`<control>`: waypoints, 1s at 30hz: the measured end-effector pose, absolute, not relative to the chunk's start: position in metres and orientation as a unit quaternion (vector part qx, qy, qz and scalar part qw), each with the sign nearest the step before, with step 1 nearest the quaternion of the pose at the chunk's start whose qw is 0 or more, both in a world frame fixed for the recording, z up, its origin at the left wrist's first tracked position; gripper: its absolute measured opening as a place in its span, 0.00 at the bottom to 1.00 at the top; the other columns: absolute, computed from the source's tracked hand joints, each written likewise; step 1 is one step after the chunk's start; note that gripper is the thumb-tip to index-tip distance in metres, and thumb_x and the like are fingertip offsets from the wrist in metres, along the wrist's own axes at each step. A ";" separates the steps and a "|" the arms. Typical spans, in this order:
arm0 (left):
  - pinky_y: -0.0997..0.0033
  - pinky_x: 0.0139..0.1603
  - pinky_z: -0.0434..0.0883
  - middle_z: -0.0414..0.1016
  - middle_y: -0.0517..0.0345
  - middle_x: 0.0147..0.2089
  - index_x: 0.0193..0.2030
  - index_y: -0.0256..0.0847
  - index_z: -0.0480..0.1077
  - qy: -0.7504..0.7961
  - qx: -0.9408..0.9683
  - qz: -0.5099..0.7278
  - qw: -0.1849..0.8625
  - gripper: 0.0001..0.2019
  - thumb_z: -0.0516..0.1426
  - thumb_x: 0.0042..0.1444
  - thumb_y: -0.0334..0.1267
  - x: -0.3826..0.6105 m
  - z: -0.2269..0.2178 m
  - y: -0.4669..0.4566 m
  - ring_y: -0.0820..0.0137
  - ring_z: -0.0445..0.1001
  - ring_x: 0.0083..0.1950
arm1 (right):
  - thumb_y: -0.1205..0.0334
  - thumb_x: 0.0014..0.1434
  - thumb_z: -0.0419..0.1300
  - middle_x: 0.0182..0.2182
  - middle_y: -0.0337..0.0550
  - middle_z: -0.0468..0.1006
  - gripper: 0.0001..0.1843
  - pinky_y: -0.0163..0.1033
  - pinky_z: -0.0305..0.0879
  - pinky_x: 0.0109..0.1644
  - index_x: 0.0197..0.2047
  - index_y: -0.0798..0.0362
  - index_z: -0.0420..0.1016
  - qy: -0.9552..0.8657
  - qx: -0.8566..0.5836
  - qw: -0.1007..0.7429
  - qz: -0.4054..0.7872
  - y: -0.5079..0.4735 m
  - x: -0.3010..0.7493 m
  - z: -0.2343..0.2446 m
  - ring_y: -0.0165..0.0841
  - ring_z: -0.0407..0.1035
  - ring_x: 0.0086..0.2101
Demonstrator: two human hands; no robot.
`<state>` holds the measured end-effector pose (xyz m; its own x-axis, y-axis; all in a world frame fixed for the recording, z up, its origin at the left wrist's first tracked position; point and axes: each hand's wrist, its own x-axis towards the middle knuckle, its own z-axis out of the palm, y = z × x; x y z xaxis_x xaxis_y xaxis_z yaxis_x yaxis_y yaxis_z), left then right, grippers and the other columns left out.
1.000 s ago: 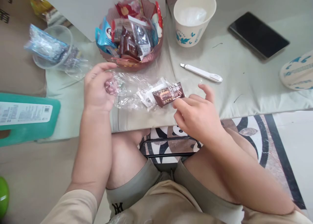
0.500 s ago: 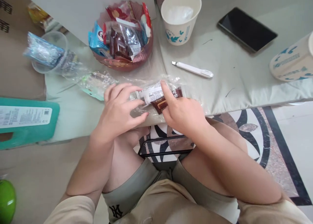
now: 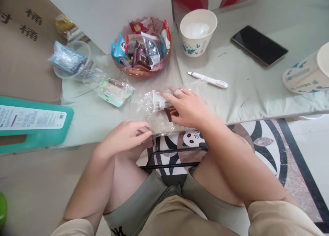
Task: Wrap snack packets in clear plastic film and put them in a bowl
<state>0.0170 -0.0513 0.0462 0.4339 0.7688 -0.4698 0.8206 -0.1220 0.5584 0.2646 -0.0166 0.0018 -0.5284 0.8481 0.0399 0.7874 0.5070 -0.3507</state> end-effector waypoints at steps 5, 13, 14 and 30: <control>0.65 0.53 0.77 0.83 0.54 0.46 0.57 0.41 0.76 0.520 0.778 0.195 0.294 0.17 0.57 0.62 0.36 0.039 0.028 -0.032 0.68 0.81 0.45 | 0.56 0.56 0.63 0.59 0.60 0.76 0.41 0.57 0.68 0.57 0.71 0.56 0.64 -0.853 -0.499 0.103 0.110 -0.015 0.261 0.003 0.56 0.70 0.57; 0.41 0.74 0.63 0.62 0.43 0.73 0.62 0.45 0.74 0.638 0.722 0.204 0.174 0.23 0.61 0.58 0.33 0.042 0.004 0.000 0.49 0.63 0.74 | 0.51 0.58 0.64 0.61 0.56 0.74 0.33 0.47 0.71 0.41 0.65 0.53 0.68 -0.846 -0.516 0.062 0.116 -0.022 0.258 0.012 0.47 0.78 0.44; 0.41 0.74 0.63 0.61 0.43 0.73 0.62 0.46 0.74 0.648 0.716 0.183 0.185 0.24 0.61 0.59 0.32 0.041 0.003 0.002 0.48 0.63 0.74 | 0.50 0.59 0.64 0.60 0.55 0.76 0.32 0.47 0.71 0.42 0.64 0.52 0.68 -0.851 -0.510 0.060 0.111 -0.023 0.259 0.013 0.47 0.78 0.44; 0.45 0.73 0.65 0.63 0.42 0.76 0.68 0.33 0.66 0.657 0.737 0.026 0.154 0.28 0.51 0.60 0.30 0.040 0.004 -0.001 0.51 0.60 0.76 | 0.56 0.63 0.65 0.46 0.51 0.82 0.27 0.48 0.77 0.43 0.63 0.44 0.64 -0.815 -0.472 0.330 0.057 -0.049 0.262 0.032 0.44 0.79 0.43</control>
